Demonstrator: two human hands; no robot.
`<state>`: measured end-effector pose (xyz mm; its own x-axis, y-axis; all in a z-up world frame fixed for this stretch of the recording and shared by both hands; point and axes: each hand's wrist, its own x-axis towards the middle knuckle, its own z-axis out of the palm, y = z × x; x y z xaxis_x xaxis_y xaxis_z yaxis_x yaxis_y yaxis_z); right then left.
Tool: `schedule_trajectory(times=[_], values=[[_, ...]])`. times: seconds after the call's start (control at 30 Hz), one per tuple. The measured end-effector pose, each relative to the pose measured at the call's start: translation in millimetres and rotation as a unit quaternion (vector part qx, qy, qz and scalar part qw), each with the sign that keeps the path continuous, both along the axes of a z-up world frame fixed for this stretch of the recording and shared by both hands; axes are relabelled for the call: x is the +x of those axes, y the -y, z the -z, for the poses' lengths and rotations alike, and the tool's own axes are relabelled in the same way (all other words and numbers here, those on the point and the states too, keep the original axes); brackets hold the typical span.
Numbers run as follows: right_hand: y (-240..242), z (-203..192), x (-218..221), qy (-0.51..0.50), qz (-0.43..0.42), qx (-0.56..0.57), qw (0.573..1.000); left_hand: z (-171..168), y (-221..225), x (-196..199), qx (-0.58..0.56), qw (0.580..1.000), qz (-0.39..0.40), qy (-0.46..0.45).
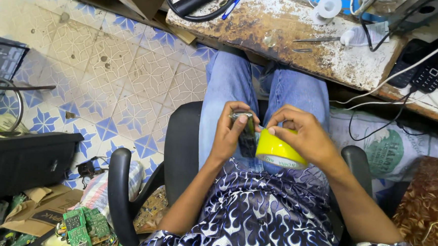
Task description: Wrapping a remote control with yellow adhesive tape at a repair bench
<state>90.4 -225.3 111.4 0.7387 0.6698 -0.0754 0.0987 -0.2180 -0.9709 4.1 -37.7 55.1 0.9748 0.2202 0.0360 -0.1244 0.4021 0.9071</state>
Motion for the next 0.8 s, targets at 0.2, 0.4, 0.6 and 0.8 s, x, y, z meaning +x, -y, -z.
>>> schedule_trajectory(times=[0.2,0.4,0.6,0.8], values=[[10,-29,-13,0.019,0.018,-0.089,0.996,3,21,-15,0.047,0.999,0.011,0.007],[19,-43,-13,0.048,0.045,-0.153,0.986,-17,26,-13,0.173,0.985,0.018,0.015],[19,-46,-12,0.078,0.031,-0.189,0.978,-25,34,-18,0.178,0.983,0.016,0.033],[15,-46,-10,0.111,0.020,-0.233,0.966,-33,45,-23,0.177,0.984,0.013,0.026]])
